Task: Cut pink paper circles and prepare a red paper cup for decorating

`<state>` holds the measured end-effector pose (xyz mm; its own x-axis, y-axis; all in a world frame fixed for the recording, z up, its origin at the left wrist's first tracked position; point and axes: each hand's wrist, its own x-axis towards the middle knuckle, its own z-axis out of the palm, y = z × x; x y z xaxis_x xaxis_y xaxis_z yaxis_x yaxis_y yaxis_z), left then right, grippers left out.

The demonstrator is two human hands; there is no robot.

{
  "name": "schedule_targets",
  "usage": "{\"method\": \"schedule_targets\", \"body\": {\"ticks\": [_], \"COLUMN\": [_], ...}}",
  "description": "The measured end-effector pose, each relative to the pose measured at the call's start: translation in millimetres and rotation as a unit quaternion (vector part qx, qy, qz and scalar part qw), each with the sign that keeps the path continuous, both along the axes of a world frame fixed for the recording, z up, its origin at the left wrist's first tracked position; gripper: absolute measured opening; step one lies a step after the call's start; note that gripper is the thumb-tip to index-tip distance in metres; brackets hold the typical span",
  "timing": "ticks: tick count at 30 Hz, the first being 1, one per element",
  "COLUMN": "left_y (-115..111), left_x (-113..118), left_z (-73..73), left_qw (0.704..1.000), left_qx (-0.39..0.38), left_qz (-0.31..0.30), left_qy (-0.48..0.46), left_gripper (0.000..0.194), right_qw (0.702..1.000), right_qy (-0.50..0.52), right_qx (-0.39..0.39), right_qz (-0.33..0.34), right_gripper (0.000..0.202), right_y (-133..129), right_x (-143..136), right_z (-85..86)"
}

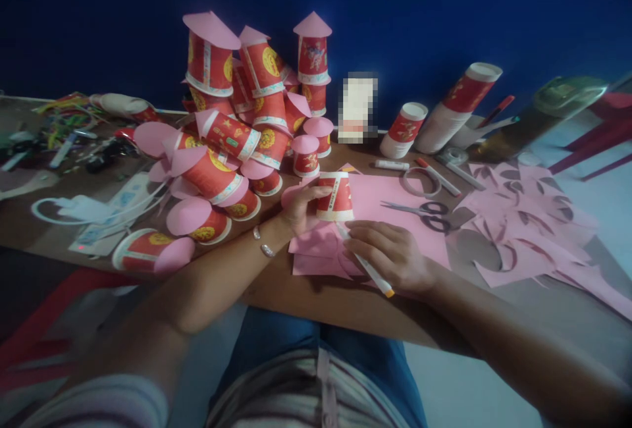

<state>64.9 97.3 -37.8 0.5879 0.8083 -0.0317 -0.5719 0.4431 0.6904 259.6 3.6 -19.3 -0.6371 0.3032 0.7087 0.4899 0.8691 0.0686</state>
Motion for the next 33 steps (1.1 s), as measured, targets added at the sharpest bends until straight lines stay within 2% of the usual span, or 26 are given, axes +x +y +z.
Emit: {"method": "schedule_targets", "body": {"ticks": [10,16,24,33], "left_y": [0.4,0.2,1.9,1.8], "left_x": [1.3,1.2,0.2,-0.7], "left_z": [-7.8,-6.7,-4.1,-4.6], "left_qw": [0.994,0.995,1.000,0.998], "left_qx": [0.051,0.045,0.010,0.020], "left_qz": [0.046,0.045,-0.004,-0.021], "left_qy": [0.085,0.074,0.022,0.057], "left_gripper": [0.033,0.030,0.031,0.039], "right_qw": [1.000,1.000,1.000,1.000], "right_qy": [-0.011,-0.007,0.003,-0.003], "right_qx": [-0.010,-0.007,0.000,0.000], "right_qz": [0.002,0.004,0.002,0.000], "right_gripper": [0.016,0.013,0.016,0.012], "right_y": [0.2,0.0,-0.1,0.0], "right_x": [-0.1,0.0,1.7,-0.4], "right_z": [-0.1,0.5,-4.1,1.8]}}
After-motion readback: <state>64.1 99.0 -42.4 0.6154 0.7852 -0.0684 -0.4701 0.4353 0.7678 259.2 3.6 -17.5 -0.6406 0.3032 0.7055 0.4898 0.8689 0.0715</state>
